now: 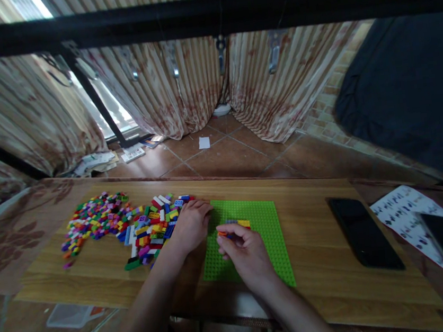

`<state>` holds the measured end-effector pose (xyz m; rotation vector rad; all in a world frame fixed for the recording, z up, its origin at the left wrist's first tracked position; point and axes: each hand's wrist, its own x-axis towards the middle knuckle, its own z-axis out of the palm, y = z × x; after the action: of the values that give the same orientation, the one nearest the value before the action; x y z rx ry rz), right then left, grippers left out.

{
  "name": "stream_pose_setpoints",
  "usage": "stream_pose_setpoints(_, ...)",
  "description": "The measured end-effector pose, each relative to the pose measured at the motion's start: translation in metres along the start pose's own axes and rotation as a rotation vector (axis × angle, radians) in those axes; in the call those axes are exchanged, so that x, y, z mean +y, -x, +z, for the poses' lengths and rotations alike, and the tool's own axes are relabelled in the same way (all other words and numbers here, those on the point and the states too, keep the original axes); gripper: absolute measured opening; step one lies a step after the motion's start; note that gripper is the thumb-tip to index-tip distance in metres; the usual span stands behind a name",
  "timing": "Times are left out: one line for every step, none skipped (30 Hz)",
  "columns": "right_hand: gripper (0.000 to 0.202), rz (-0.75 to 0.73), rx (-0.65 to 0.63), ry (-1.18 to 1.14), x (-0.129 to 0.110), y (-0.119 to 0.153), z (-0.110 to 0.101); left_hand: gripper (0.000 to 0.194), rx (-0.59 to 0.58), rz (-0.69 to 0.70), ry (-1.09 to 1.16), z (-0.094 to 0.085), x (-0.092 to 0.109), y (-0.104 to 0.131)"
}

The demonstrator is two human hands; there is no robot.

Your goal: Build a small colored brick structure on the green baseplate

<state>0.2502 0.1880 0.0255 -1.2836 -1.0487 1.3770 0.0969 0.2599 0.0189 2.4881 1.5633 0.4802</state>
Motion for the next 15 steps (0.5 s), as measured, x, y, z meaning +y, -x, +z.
stream_pose_setpoints(0.03, -0.001, 0.01, -0.007, -0.002, -0.001, -0.002, 0.024, -0.005, -0.003, -0.012, -0.001, -0.001, 0.001)
stream_pose_setpoints(0.032, 0.003, 0.021, -0.016, -0.003, -0.002, -0.004, 0.023, -0.009, -0.005, -0.021, -0.002, -0.001, 0.002)
stream_pose_setpoints(0.033, 0.012, 0.031, -0.023, -0.005, -0.003, -0.006, 0.023, -0.013, -0.007, -0.028, -0.004, -0.002, 0.004)
stream_pose_setpoints(0.034, 0.023, 0.04, -0.027, -0.007, -0.004, -0.007, 0.022, -0.018, -0.008, -0.032, -0.006, -0.002, 0.006)
stream_pose_setpoints(0.035, 0.037, 0.045, -0.027, -0.008, -0.005, -0.008, 0.022, -0.025, -0.007, -0.033, -0.008, -0.002, 0.009)
stream_pose_setpoints(0.037, 0.048, 0.049, -0.025, -0.009, -0.006, -0.009, 0.021, -0.033, -0.006, -0.033, -0.011, -0.002, 0.011)
stream_pose_setpoints(0.037, 0.055, 0.053, -0.022, -0.009, -0.006, -0.01, 0.02, -0.041, -0.007, -0.033, -0.013, -0.002, 0.014)
stream_pose_setpoints(0.038, 0.057, 0.052, -0.017, -0.009, -0.006, -0.01, 0.018, -0.048, -0.011, -0.035, -0.015, -0.001, 0.017)
stream_pose_setpoints(0.038, 0.054, 0.046, -0.011, -0.008, -0.006, -0.009, 0.017, -0.053, -0.015, -0.036, -0.017, 0.0, 0.019)
stream_pose_setpoints(0.038, 0.048, 0.034, -0.003, -0.006, -0.006, -0.009, 0.016, -0.056, -0.021, -0.036, -0.019, 0.0, 0.022)
stream_pose_setpoints(0.036, 0.04, 0.018, 0.007, -0.004, -0.006, -0.008, 0.015, -0.056, -0.025, -0.03, -0.021, 0.001, 0.024)
stream_pose_setpoints(0.035, 0.029, 0.002, 0.022, -0.001, -0.006, -0.007, 0.015, -0.051, -0.026, -0.016, -0.022, 0.001, 0.026)
stream_pose_setpoints(0.032, 0.014, -0.015, 0.044, 0.002, -0.005, -0.006, 0.015, -0.043, -0.026, 0.008, -0.023, 0.001, 0.028)
stream_pose_setpoints(0.03, -0.006, -0.029, 0.078, 0.006, -0.004, -0.004, 0.017, -0.032, -0.025, 0.04, -0.025, -0.001, 0.029)
stream_pose_setpoints(0.028, -0.031, -0.039, 0.121, 0.009, -0.003, -0.002, 0.02, -0.018, -0.025, 0.08, -0.026, -0.003, 0.03)
